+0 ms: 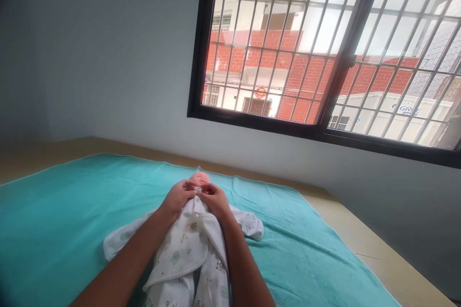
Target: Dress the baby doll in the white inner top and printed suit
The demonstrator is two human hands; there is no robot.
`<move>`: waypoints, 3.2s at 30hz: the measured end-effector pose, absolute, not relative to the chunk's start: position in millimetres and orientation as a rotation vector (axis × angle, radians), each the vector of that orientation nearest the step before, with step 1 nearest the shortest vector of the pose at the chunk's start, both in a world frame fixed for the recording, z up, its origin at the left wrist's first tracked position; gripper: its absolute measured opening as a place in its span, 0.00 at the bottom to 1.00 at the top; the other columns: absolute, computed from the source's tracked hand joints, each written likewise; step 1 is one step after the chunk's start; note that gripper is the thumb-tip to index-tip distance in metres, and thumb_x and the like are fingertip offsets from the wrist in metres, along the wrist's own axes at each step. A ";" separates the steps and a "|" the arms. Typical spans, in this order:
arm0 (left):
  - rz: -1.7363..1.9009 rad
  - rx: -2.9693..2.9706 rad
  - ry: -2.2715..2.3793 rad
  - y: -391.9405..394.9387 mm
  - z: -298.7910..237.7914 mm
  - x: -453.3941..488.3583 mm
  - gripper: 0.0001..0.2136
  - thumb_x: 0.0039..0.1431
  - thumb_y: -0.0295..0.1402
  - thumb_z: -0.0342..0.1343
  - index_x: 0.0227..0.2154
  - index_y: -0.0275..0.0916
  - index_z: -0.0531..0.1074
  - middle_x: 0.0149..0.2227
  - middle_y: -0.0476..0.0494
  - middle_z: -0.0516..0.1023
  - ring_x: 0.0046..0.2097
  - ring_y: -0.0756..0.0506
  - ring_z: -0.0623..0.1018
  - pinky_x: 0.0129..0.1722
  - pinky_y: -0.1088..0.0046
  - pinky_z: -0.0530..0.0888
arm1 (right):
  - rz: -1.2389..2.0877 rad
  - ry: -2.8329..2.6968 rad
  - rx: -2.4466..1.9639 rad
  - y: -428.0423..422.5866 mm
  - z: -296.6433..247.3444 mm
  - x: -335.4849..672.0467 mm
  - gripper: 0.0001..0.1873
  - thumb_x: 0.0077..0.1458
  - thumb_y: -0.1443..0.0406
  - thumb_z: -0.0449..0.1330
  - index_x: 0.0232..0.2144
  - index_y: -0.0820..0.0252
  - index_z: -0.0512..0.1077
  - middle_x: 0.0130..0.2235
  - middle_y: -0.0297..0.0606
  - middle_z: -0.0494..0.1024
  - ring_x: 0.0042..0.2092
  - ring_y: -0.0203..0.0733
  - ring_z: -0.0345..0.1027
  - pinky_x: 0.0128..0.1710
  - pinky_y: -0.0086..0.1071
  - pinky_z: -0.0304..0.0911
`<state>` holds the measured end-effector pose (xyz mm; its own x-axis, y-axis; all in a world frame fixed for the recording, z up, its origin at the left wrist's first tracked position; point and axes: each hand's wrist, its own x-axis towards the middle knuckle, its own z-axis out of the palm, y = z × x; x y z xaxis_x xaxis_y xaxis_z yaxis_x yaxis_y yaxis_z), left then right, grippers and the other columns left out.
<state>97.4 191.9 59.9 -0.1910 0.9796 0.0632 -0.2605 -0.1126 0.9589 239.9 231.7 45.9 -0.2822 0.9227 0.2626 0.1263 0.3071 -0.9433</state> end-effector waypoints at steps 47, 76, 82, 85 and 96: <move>1.314 1.562 1.720 200.6 50.5 90.8 0.07 0.53 0.28 0.56 0.24 0.38 0.78 0.32 0.44 0.81 0.37 0.46 0.76 0.36 0.74 0.66 | 0.843 -1.674 -1.019 239.8 32.5 239.8 0.13 0.44 0.66 0.53 0.28 0.56 0.78 0.34 0.34 0.82 0.40 0.43 0.73 0.43 0.34 0.65; 1.216 1.784 1.722 197.9 54.8 93.4 0.10 0.56 0.36 0.55 0.32 0.43 0.81 0.42 0.44 0.80 0.43 0.44 0.77 0.42 0.72 0.69 | 0.770 -1.703 -0.827 241.1 24.6 247.3 0.11 0.45 0.66 0.55 0.21 0.54 0.79 0.36 0.37 0.81 0.40 0.43 0.73 0.46 0.35 0.66; 1.180 1.780 1.784 200.2 52.3 93.4 0.08 0.57 0.36 0.55 0.28 0.41 0.76 0.43 0.43 0.77 0.41 0.45 0.76 0.37 0.71 0.67 | 0.800 -1.703 -0.848 240.0 25.6 246.6 0.12 0.45 0.67 0.54 0.22 0.55 0.78 0.35 0.37 0.80 0.40 0.42 0.73 0.47 0.35 0.65; 1.170 1.755 1.777 201.9 51.3 91.9 0.07 0.55 0.37 0.56 0.28 0.40 0.74 0.42 0.44 0.77 0.40 0.46 0.76 0.36 0.72 0.67 | 0.798 -1.705 -0.865 238.9 27.0 246.3 0.13 0.45 0.67 0.53 0.24 0.55 0.78 0.35 0.36 0.80 0.41 0.42 0.72 0.47 0.35 0.64; 1.195 1.732 1.738 198.3 52.5 92.5 0.04 0.56 0.34 0.55 0.29 0.41 0.73 0.38 0.47 0.81 0.39 0.46 0.77 0.34 0.74 0.67 | 0.822 -1.699 -0.889 239.6 26.6 246.4 0.13 0.46 0.66 0.53 0.25 0.55 0.79 0.36 0.36 0.80 0.42 0.42 0.72 0.48 0.34 0.65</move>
<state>92.5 198.3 52.5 -0.1445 0.9499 0.2770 0.5988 -0.1390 0.7888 246.4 239.6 26.6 -0.2222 0.8607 0.4581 0.1753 0.4974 -0.8496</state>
